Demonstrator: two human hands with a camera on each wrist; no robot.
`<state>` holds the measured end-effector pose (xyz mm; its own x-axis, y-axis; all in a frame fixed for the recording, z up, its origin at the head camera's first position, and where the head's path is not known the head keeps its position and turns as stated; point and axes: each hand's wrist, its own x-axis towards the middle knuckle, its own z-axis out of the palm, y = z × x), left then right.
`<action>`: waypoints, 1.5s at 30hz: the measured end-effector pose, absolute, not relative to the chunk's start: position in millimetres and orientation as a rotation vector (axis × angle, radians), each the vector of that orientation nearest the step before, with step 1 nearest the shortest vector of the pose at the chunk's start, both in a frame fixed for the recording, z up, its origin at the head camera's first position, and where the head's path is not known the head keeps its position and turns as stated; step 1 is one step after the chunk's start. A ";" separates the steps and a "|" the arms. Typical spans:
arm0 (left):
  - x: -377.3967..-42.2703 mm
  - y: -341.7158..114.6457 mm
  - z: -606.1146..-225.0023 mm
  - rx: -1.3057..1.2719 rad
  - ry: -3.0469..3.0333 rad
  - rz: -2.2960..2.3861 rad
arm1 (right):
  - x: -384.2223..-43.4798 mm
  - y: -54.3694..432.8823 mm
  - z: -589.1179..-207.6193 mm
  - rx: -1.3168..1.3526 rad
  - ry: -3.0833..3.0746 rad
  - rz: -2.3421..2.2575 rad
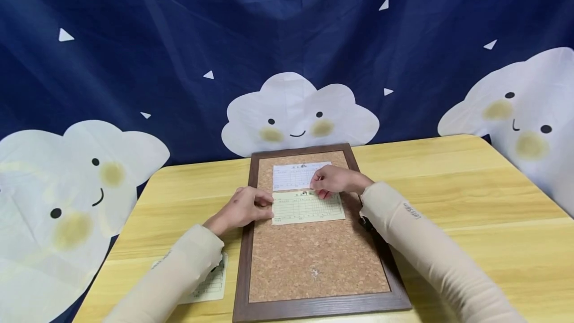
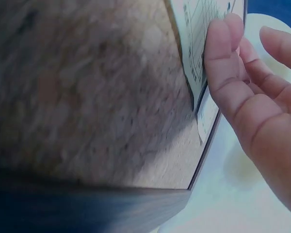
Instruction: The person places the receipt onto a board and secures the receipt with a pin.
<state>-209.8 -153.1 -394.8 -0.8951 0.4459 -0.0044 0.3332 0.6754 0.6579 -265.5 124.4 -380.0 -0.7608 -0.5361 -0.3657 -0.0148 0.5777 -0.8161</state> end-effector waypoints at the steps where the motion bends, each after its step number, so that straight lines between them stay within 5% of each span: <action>1: -209.6 -154.0 -394.8 0.641 2.724 1.025 | -265.3 125.7 -379.7 -0.442 2.206 -1.139; 45: -187.4 -201.9 -386.1 0.562 2.617 1.149 | -229.8 214.5 -370.5 -0.589 2.186 -1.295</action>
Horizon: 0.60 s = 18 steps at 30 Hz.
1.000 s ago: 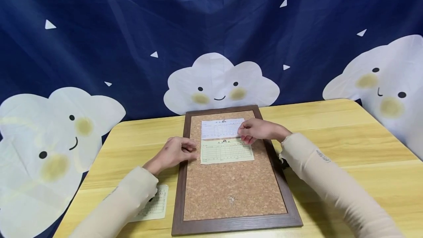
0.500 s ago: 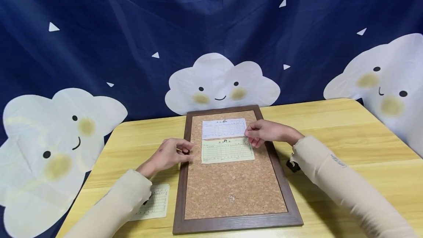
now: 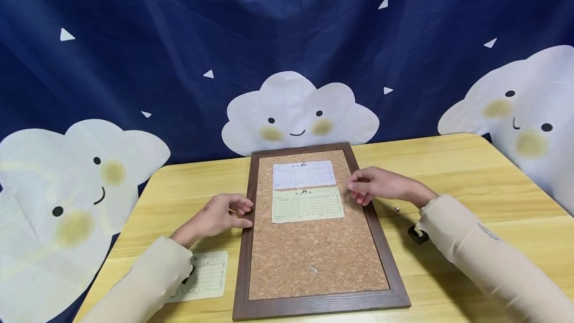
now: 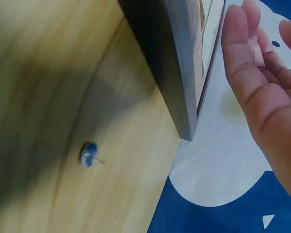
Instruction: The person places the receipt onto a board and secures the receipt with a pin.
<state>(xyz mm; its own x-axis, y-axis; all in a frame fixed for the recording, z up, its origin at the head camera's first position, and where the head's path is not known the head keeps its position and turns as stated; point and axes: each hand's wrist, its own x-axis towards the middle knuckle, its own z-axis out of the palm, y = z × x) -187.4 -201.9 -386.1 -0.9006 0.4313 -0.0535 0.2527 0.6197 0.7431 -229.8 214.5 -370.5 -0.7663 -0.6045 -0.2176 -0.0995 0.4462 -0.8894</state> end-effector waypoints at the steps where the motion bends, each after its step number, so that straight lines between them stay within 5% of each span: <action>1: -187.2 -203.5 -386.5 0.573 2.611 1.153 | -228.9 216.2 -370.3 -0.589 2.189 -1.296; 18: -174.0 -226.7 -383.1 0.632 2.460 1.167 | -218.1 232.5 -365.1 -0.578 2.171 -1.318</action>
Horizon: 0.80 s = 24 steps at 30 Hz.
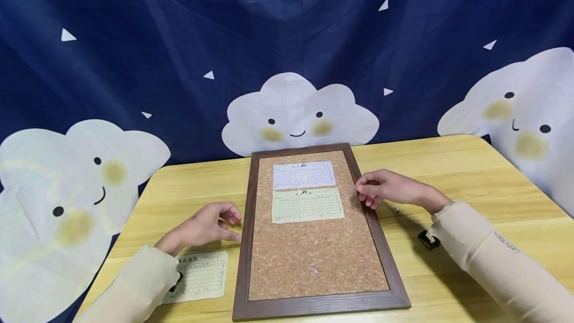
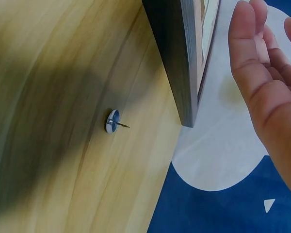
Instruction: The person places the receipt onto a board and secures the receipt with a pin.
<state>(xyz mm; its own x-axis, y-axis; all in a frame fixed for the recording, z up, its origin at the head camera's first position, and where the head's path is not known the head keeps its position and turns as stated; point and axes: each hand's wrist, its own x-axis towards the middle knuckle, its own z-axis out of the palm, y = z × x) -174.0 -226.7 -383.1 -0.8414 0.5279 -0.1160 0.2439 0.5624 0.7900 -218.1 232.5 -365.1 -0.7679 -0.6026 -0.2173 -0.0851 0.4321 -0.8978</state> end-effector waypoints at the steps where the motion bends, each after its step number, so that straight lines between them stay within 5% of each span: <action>1: -173.0 -227.7 -383.5 0.631 2.464 1.174 | -217.7 232.6 -364.7 -0.577 2.167 -1.321; 24: -156.0 -253.9 -389.0 0.592 2.412 1.169 | -210.8 258.1 -367.4 -0.568 2.165 -1.384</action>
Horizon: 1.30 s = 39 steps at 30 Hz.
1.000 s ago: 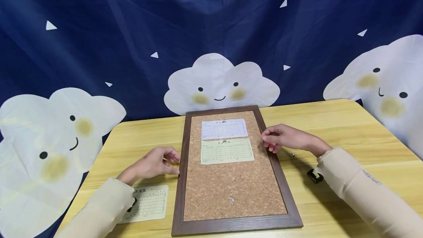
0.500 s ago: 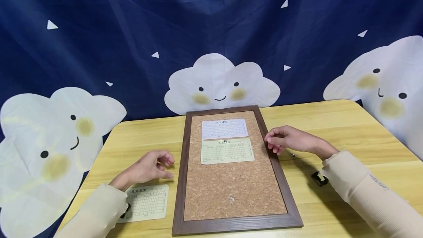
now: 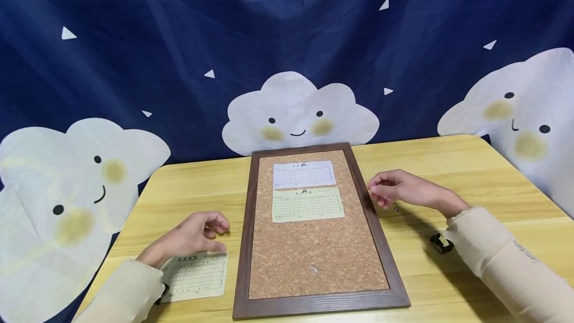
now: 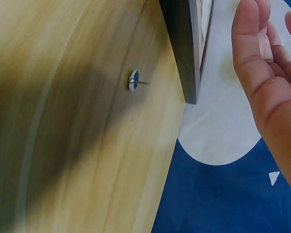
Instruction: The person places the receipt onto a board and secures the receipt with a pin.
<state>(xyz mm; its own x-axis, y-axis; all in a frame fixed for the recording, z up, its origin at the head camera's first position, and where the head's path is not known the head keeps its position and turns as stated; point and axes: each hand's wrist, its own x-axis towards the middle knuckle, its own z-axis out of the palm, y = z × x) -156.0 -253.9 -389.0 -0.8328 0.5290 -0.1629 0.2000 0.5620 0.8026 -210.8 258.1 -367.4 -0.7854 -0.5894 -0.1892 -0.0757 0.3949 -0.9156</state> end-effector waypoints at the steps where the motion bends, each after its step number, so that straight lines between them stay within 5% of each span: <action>1: -155.5 -254.6 -388.6 0.590 2.423 1.151 | -210.5 259.5 -367.6 -0.570 2.165 -1.387; 39: -138.7 -278.5 -395.8 0.559 2.444 1.080 | -198.3 306.8 -378.4 -0.570 2.195 -1.455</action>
<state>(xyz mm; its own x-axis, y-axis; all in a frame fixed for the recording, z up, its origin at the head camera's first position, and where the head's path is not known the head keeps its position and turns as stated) -138.7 -278.5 -395.8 -0.8360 0.5098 -0.2027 0.1933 0.6195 0.7609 -198.3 306.8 -378.4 -0.8165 -0.5613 -0.1353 -0.0940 0.3604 -0.9281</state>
